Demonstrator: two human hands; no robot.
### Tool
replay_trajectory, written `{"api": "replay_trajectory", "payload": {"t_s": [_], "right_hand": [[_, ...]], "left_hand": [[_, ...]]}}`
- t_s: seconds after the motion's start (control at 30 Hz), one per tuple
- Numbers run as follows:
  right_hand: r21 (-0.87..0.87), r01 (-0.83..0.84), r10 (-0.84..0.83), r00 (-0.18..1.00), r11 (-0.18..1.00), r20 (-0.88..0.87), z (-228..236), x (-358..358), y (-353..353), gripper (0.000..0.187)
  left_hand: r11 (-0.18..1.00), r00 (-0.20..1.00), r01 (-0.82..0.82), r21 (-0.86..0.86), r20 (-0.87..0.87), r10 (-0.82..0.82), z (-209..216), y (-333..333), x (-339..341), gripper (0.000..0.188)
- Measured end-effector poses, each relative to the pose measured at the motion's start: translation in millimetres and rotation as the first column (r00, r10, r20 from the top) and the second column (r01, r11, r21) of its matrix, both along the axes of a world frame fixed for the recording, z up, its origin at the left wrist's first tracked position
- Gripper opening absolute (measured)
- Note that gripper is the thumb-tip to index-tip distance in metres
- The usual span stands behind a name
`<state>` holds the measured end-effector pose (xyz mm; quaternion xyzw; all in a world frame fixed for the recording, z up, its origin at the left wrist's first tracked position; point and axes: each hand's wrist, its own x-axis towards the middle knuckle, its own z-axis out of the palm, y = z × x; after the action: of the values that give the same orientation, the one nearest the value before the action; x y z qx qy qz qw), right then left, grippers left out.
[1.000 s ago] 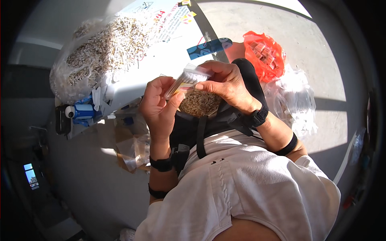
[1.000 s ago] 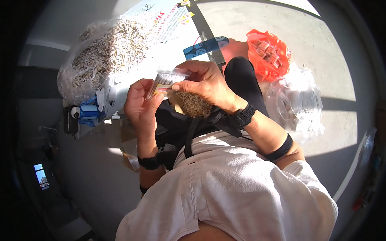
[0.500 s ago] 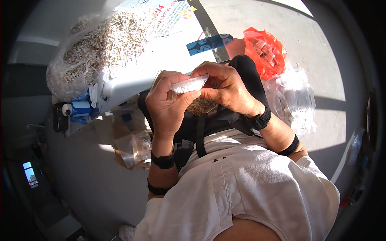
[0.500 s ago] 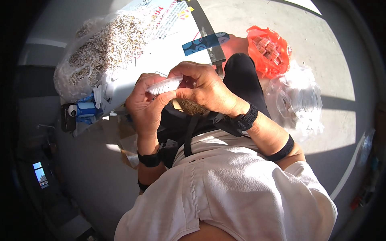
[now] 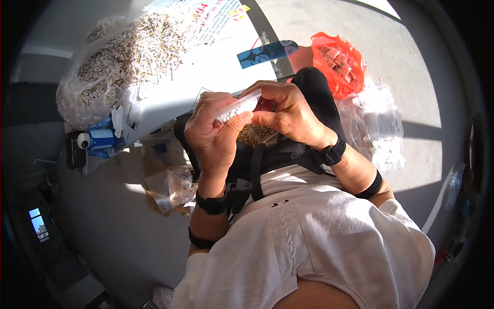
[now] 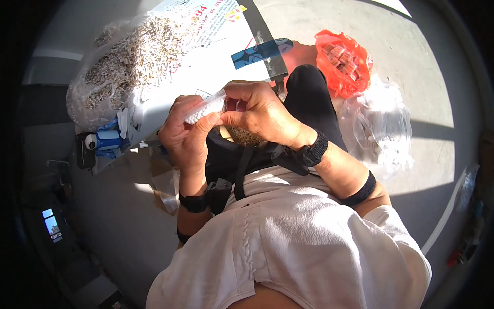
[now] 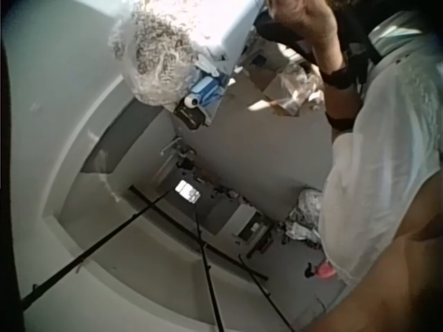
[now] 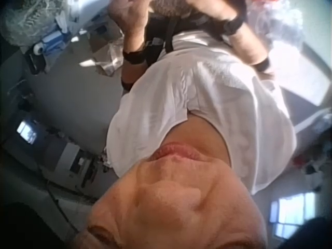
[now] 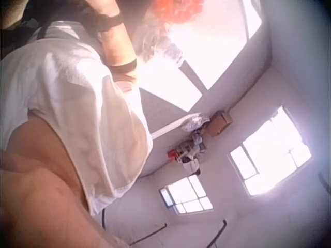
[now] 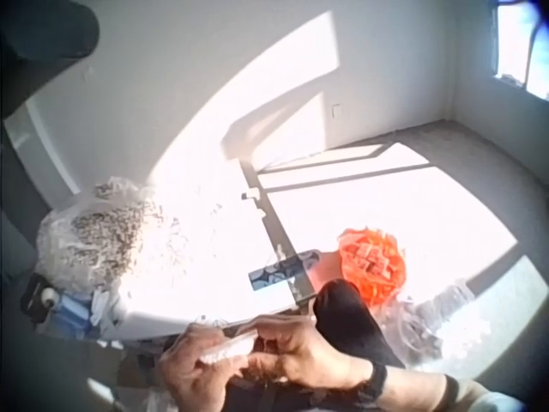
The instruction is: Packing bundles of cotton swabs into plastic containers.
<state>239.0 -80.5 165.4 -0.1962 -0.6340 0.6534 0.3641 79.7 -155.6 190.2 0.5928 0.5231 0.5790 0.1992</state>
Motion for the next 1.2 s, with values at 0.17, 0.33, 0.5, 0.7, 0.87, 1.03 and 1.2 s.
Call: {"api": "replay_trajectory", "payload": {"t_s": [0.17, 0.33, 0.5, 0.7, 0.87, 1.03, 1.2], "right_hand": [[-0.045, 0.031, -0.035, 0.996, 0.999, -0.083, -2.7, -2.6, 0.4, 0.027], [0.06, 0.068, -0.067, 0.998, 0.996, -0.014, -2.7, -0.6, 1.9, 0.027], [0.008, 0.092, -0.091, 0.995, 0.996, -0.038, -3.8, -0.7, 1.1, 0.027], [0.077, 0.106, -0.096, 0.988, 0.991, -0.122, -0.6, -1.6, -1.3, 0.023], [0.128, 0.114, -0.108, 0.993, 0.985, -0.056, -2.6, 7.7, 5.6, 0.026], [0.25, 0.111, -0.098, 0.993, 0.962, -0.062, -0.4, 7.6, 7.0, 0.025], [0.409, 0.169, -0.137, 0.985, 0.897, -0.106, 3.5, 8.4, 6.7, 0.027]], "left_hand": [[0.994, 0.981, 0.051, -0.093, 0.189, -0.033, 4.4, 5.4, 4.3, 0.022], [0.986, 0.971, 0.119, -0.114, 0.222, -0.092, 7.5, 7.3, 7.6, 0.022], [0.995, 0.993, 0.069, -0.073, 0.101, -0.061, 4.4, 9.8, 9.8, 0.023], [0.995, 0.988, 0.005, 0.1, -0.152, 0.01, 0.6, 11.2, 11.1, 0.027], [0.999, 0.996, 0.038, 0.026, -0.076, -0.036, 8.9, 11.0, 7.7, 0.026], [0.995, 0.968, 0.074, 0.072, -0.245, -0.055, 7.6, 9.3, -2.2, 0.027], [0.986, 0.948, 0.095, 0.134, -0.314, -0.048, 14.4, 8.3, 0.0, 0.03]]}}
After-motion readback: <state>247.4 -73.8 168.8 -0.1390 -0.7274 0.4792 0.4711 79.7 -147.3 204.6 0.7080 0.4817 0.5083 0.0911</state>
